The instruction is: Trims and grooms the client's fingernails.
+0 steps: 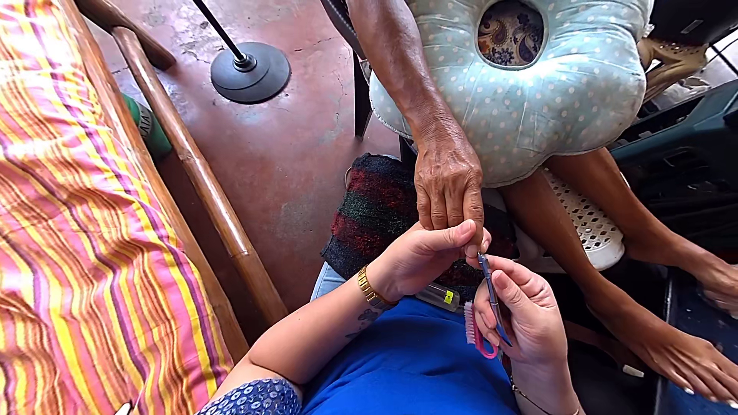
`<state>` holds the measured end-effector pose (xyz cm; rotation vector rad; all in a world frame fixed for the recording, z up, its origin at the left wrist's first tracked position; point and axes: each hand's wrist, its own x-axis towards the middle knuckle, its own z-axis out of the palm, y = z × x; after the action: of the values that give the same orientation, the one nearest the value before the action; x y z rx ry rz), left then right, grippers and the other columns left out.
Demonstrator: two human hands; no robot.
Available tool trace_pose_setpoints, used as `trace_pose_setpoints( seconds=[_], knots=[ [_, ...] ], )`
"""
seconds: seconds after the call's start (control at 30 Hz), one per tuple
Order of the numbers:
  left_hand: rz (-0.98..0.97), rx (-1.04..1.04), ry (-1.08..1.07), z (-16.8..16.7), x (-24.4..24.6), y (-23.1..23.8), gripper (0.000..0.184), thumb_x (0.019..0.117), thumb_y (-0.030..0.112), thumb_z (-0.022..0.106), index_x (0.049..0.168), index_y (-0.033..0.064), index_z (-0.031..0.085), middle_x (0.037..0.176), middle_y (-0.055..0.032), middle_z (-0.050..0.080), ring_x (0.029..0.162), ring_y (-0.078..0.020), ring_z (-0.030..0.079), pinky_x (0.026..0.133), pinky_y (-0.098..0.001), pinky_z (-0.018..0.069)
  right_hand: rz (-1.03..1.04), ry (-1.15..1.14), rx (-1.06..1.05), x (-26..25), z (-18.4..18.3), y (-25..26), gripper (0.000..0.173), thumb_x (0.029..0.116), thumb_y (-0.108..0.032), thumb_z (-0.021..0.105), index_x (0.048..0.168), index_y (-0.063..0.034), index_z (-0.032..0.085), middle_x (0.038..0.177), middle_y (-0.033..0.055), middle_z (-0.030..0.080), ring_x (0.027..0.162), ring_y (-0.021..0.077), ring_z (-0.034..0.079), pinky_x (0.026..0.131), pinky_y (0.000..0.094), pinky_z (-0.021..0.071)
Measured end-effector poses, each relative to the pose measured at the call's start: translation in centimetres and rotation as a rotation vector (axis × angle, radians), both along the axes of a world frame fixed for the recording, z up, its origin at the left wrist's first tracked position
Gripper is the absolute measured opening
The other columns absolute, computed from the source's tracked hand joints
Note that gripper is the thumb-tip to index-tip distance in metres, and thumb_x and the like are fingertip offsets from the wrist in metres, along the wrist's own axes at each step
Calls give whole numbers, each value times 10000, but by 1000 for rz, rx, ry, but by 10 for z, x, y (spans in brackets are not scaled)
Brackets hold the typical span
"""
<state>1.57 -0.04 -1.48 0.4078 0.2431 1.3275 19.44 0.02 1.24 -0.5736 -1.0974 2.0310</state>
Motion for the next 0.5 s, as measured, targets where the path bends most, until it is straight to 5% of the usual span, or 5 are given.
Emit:
trace_pose_setpoints(
  seconds=[0.2, 0.33, 0.5],
  knots=[
    [15, 18, 3, -2, 0, 0, 81, 952, 91, 641, 907, 81, 707, 874, -42, 702, 883, -106, 688, 903, -276, 551, -36, -38, 124, 0, -3, 1, 279, 1078, -112, 507, 1215, 63, 676, 757, 83, 755, 509, 37, 644, 458, 168, 532],
    [17, 43, -9, -5, 0, 0, 63, 949, 121, 670, 929, 83, 716, 882, -44, 706, 894, -114, 687, 917, -284, 541, -30, -59, 108, 0, 0, 1, 260, 1071, -109, 517, 1212, 39, 679, 680, 13, 694, 507, 20, 611, 458, 169, 519],
    [36, 64, -6, -5, 0, 0, 95, 954, 130, 669, 896, 90, 733, 892, -36, 713, 911, -114, 689, 932, -295, 542, -31, -63, 161, -1, -4, 2, 264, 1074, -101, 512, 1219, 47, 675, 737, 53, 738, 532, 33, 647, 469, 169, 534]
  ],
)
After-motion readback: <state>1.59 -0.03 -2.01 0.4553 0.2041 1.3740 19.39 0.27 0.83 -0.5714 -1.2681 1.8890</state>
